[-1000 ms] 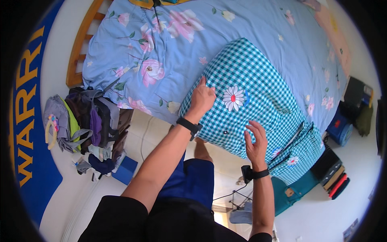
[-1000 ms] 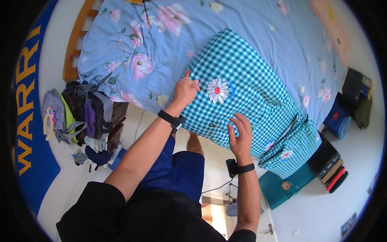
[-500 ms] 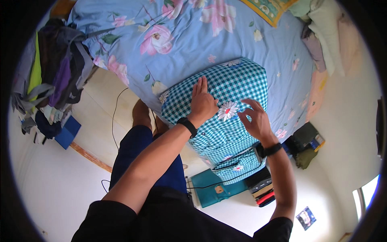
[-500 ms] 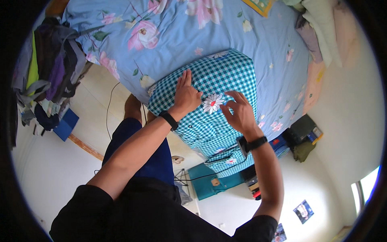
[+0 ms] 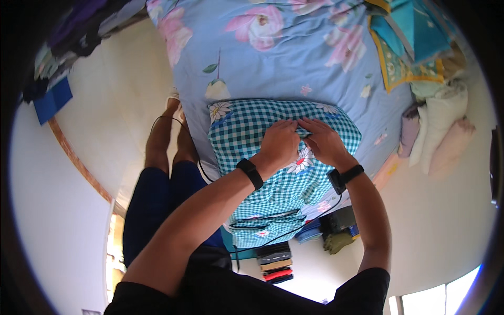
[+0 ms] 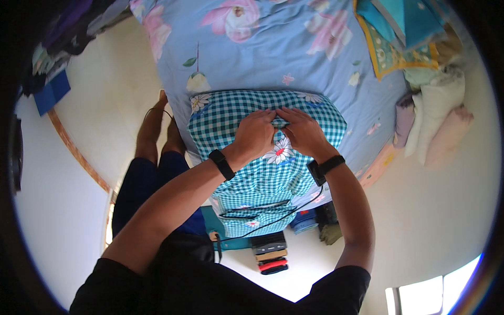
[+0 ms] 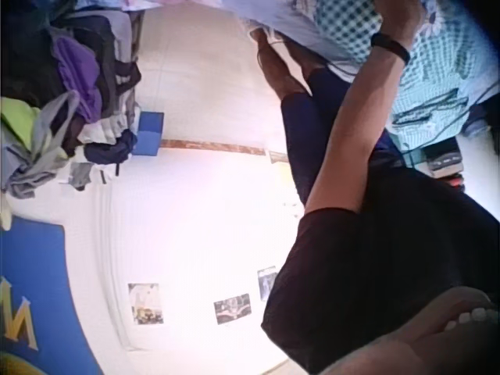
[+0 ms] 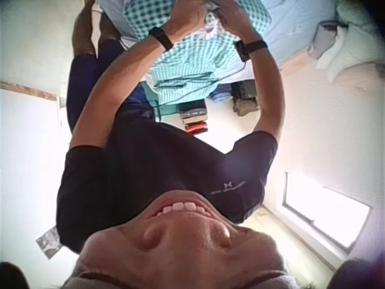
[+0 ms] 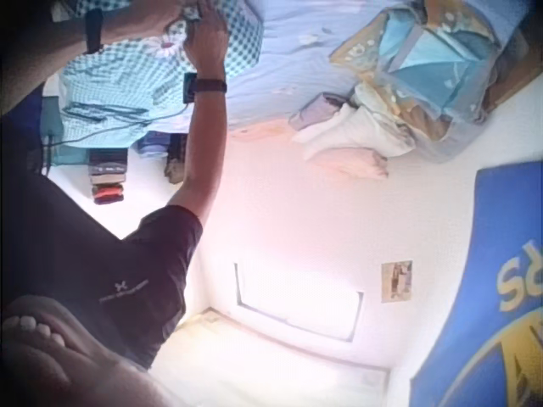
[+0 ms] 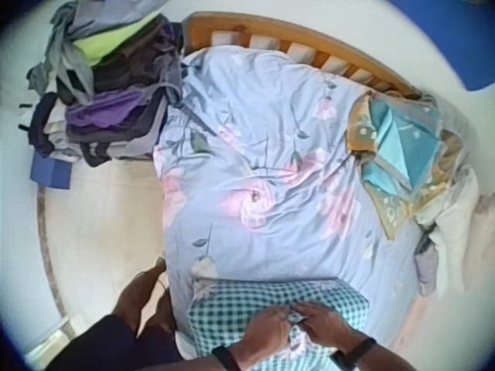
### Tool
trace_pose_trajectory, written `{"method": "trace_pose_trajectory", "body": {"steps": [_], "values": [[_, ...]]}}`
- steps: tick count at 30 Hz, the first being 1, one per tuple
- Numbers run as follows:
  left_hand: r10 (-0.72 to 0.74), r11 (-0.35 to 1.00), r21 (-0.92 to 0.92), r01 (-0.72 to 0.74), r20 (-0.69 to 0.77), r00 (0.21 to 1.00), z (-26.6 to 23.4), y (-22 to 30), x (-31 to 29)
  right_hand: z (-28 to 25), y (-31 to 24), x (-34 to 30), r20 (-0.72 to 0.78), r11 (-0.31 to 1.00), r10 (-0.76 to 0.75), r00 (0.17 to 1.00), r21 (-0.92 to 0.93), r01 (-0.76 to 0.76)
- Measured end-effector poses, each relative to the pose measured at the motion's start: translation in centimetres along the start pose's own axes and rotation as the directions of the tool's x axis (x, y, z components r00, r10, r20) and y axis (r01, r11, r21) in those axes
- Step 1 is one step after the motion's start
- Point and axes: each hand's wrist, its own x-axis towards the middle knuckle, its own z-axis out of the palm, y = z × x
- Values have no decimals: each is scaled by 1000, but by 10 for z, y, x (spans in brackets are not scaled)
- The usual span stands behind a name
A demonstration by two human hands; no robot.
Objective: The person folds a green checkered pillow by bringing the two long sides together and then folding it in half.
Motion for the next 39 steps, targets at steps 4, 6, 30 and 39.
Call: {"method": "trace_pose_trajectory", "body": {"steps": [4,6,30,39], "values": [[129,960,247,-131,22,991,-21,-6,-23,-5,-5,-8,-82,998,-50,995,33,52],[72,988,129,-86,107,992,-24,-11,-22,-13,-14,-3,-79,997,-58,995,40,62],[174,969,148,-198,158,972,-61,-49,-12,-30,62,-25,-60,966,125,990,-221,-135],[131,957,233,-175,194,972,-83,-78,-23,-58,79,-26,60,844,516,854,-207,-495]]}}
